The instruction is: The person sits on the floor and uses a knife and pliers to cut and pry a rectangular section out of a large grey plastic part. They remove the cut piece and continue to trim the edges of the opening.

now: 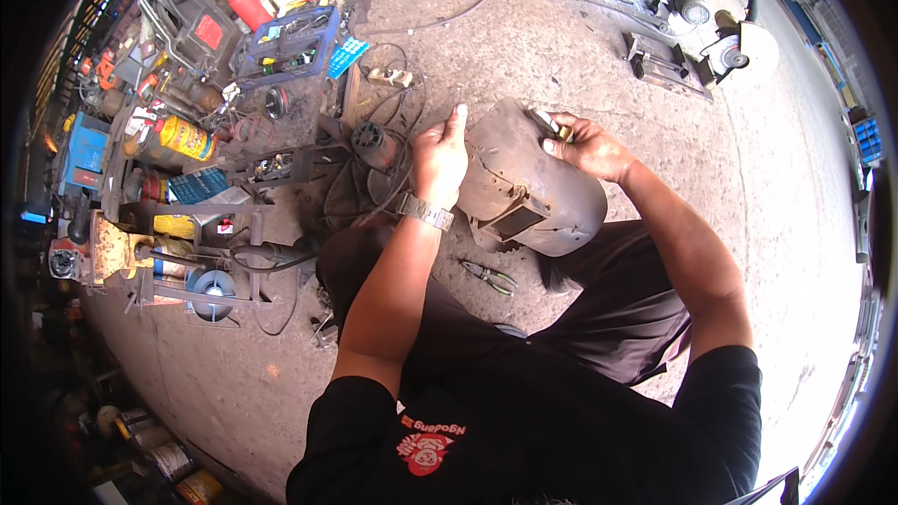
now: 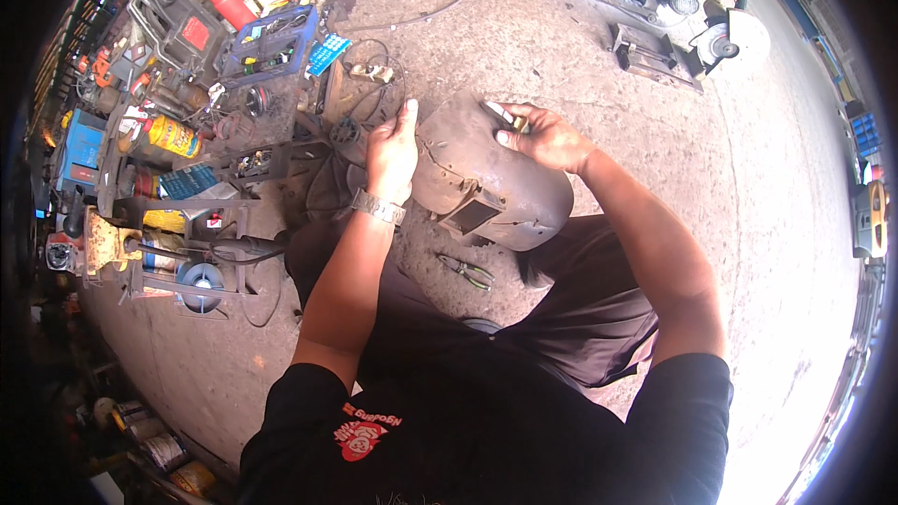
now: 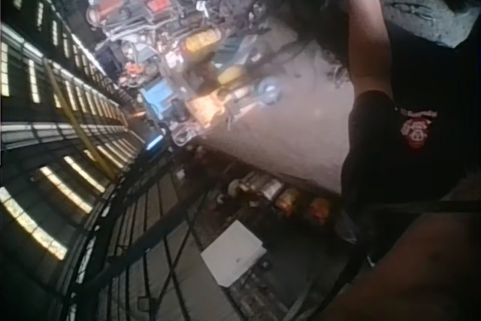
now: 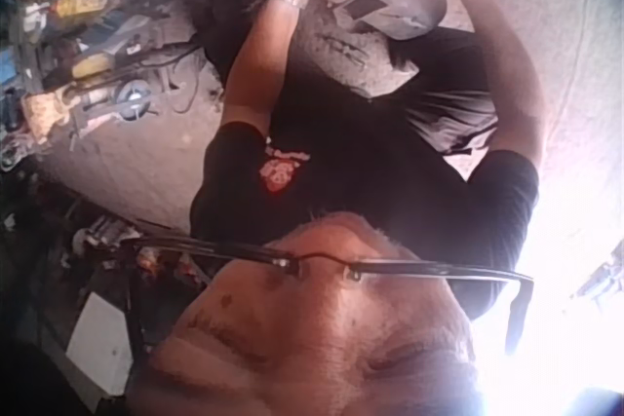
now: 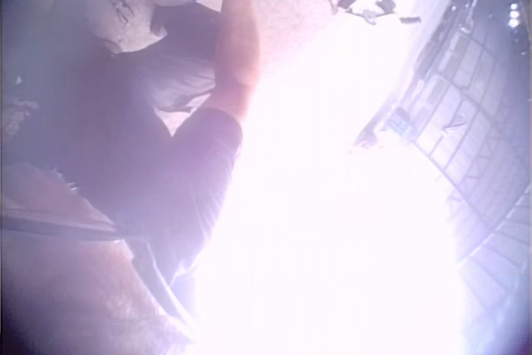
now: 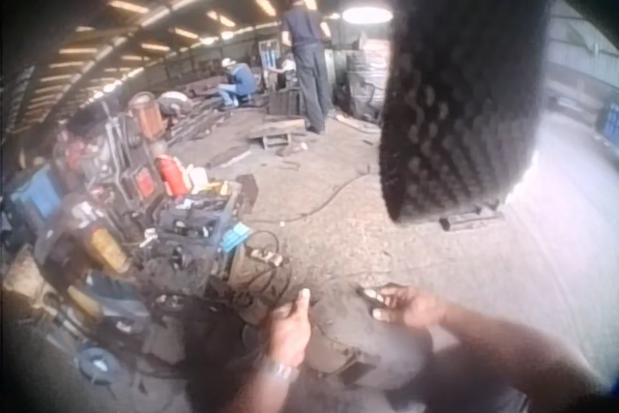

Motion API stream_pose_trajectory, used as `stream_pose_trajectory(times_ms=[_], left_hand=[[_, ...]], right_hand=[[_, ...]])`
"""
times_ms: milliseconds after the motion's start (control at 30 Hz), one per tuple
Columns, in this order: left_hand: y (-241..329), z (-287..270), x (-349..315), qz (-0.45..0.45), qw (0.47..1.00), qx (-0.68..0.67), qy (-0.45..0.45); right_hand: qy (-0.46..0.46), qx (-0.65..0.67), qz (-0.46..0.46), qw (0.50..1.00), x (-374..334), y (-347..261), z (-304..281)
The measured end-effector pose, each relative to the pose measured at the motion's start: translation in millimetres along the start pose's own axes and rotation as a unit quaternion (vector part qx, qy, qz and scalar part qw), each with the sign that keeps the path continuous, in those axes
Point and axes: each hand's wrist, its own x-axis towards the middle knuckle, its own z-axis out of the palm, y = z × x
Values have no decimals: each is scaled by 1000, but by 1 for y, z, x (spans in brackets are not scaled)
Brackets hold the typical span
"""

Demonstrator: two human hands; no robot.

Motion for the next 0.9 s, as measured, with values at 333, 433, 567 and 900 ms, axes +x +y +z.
stream_pose_trajectory(times_ms=[333,433,567,900], left_hand=[[-11,4,8,-26,999,17,11],[-20,10,8,-38,997,-64,-5],[-18,9,13,-43,999,20,20],[-7,9,10,-35,997,58,21]], right_hand=[[43,-4,-30,999,-1,-5,4],[47,-17,-41,998,1,-17,13],[84,-9,-45,995,7,-5,2],[142,-10,-25,989,15,7,1]])
